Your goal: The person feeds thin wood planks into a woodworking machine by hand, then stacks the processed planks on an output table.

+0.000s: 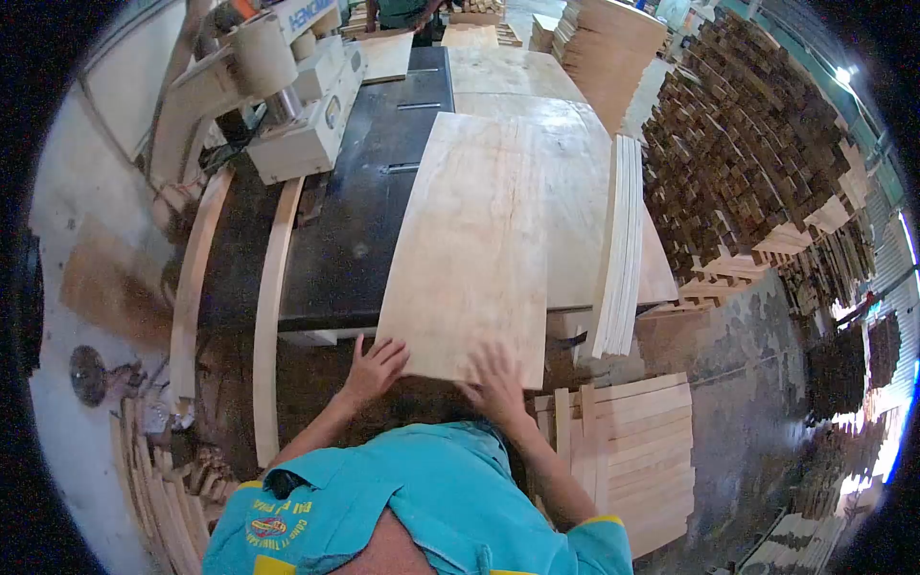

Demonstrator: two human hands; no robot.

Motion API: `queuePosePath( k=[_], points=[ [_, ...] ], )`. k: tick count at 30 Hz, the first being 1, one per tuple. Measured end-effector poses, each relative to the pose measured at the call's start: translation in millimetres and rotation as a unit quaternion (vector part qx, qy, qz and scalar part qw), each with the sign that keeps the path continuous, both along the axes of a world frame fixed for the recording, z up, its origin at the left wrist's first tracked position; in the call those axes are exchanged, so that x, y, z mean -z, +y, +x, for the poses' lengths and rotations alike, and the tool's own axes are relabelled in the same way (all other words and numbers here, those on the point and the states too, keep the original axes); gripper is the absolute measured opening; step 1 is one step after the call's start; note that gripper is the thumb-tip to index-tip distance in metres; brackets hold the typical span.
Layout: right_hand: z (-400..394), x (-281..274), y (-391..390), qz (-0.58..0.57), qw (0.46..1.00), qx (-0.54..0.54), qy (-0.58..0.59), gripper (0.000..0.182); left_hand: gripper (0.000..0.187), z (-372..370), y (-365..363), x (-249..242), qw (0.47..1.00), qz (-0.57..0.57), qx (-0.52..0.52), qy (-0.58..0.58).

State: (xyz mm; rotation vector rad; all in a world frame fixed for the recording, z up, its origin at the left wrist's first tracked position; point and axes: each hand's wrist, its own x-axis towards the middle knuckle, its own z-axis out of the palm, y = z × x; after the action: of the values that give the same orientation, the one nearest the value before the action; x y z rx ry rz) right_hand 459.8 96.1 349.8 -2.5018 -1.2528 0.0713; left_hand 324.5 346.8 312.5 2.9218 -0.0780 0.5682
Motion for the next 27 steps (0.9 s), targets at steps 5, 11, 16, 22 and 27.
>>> queuePosePath(
  k=[5, 11, 16, 22, 27],
  points=[
    [101, 32, 85, -0.014, 0.997, -0.065, -0.039, 0.058, 0.049, 86, 29, -34, 0.979, -0.112, -0.166, 0.041],
    [255, 37, 156, -0.101, 0.991, -0.054, -0.064, 0.061, 0.058, 6, 67, -50, 0.900, -0.097, -0.414, 0.096],
    [321, 36, 220, -0.013, 0.984, 0.155, -0.086, 0.052, 0.072, -104, 62, -55, 0.791, -0.088, -0.586, 0.156],
    [210, 63, 234, 0.148, 0.989, -0.016, -0.003, 0.044, 0.070, -186, 66, -15, 0.710, -0.073, -0.668, 0.210],
    [113, 66, 188, 0.154, 0.985, -0.071, 0.043, 0.041, 0.041, -197, 50, -16, 0.719, -0.185, -0.653, 0.149]
  ],
)
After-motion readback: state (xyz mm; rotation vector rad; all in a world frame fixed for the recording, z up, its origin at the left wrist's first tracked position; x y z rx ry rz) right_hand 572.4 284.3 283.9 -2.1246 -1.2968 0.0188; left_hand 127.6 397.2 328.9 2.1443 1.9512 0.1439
